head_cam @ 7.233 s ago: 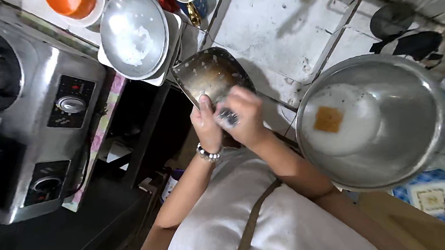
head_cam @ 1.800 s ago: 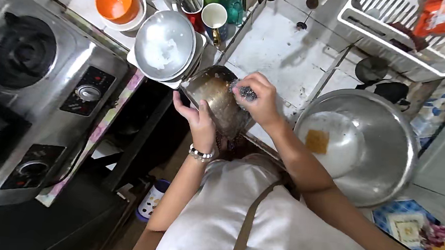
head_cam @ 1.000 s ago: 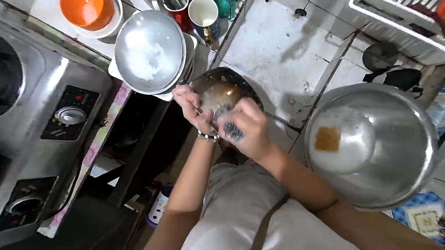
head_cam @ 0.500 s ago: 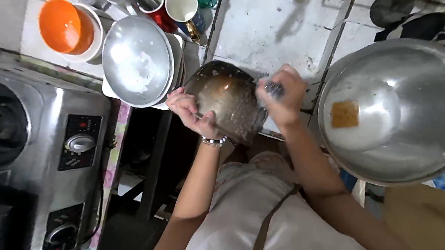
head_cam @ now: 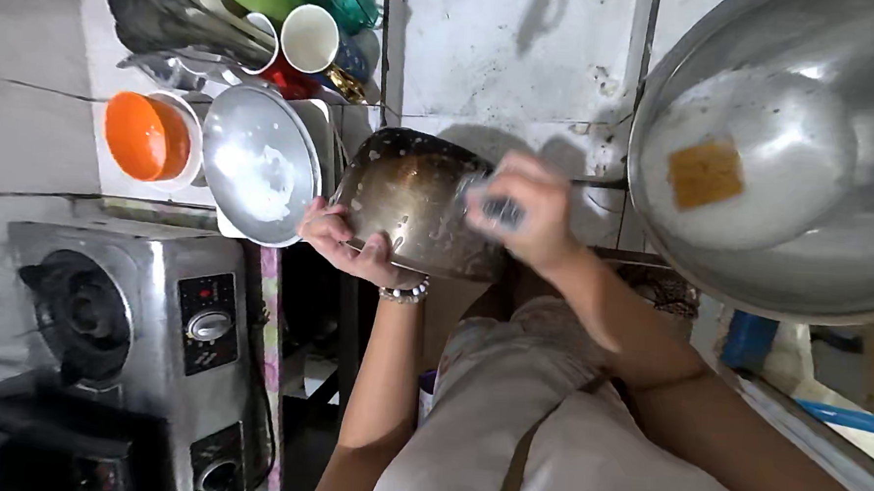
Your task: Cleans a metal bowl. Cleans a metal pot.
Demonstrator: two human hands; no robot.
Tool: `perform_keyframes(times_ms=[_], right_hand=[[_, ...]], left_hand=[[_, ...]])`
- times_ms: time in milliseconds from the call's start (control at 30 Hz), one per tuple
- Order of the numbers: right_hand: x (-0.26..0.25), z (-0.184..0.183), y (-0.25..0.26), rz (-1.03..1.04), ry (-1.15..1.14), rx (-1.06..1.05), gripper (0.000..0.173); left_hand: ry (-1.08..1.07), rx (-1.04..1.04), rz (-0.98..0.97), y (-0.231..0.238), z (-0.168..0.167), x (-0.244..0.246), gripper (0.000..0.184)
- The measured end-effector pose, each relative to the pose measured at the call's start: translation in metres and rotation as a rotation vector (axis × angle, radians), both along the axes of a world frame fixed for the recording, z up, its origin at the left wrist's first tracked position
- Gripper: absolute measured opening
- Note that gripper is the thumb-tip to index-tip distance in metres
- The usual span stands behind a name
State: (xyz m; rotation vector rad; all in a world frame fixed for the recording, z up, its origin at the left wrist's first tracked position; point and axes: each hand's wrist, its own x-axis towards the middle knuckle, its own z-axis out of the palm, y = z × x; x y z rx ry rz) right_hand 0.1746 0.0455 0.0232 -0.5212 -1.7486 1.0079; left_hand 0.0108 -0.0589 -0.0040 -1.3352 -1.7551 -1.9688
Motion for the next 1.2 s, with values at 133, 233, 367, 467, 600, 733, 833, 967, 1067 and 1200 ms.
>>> perform_keyframes(times_ms=[133, 233, 367, 467, 600, 733, 833, 967, 1067, 1200], right_hand=[[-0.002, 0.010, -0.030, 0.041, 0.004, 0.019, 0.010], [0.002, 0.005, -0.023, 0.075, 0.022, -0.023, 0.009], [0.005, -0.020, 0.024, -0.117, -0.065, -0.194, 0.015], [0.005, -0.023, 0.015, -0.136, -0.012, -0.249, 0.016], [0.008, -0.023, 0.017, -0.133, -0.009, -0.255, 0.014], [0.009, -0.016, 0.015, -0.117, -0.033, -0.271, 0.011], [0.007, -0.014, 0.011, -0.125, -0.034, -0.277, 0.011], [0.001, -0.019, 0.008, -0.161, 0.013, -0.256, 0.013], [-0.006, -0.006, 0.005, -0.190, -0.054, -0.205, 0.014], [-0.034, 0.034, -0.029, 0.002, -0.025, -0.050, 0.005]], left_hand=[[-0.022, -0.057, -0.090, -0.007, 0.001, -0.014, 0.007], [-0.086, -0.056, -0.100, -0.006, 0.006, -0.008, 0.006], [-0.093, -0.139, -0.144, -0.019, 0.011, -0.019, 0.003], [-0.064, -0.174, -0.141, -0.021, 0.016, -0.024, 0.015], [-0.106, -0.179, -0.139, -0.020, 0.019, -0.013, 0.012], [-0.383, -0.294, -0.006, -0.020, 0.037, 0.023, 0.059], [-0.789, -0.250, 0.110, -0.010, 0.064, 0.048, 0.035], [-1.194, -0.221, -0.051, -0.003, 0.092, 0.058, 0.041], [-1.076, -0.243, 0.032, 0.005, 0.087, 0.065, 0.029], [-0.861, -0.223, 0.104, 0.001, 0.071, 0.076, 0.024]])
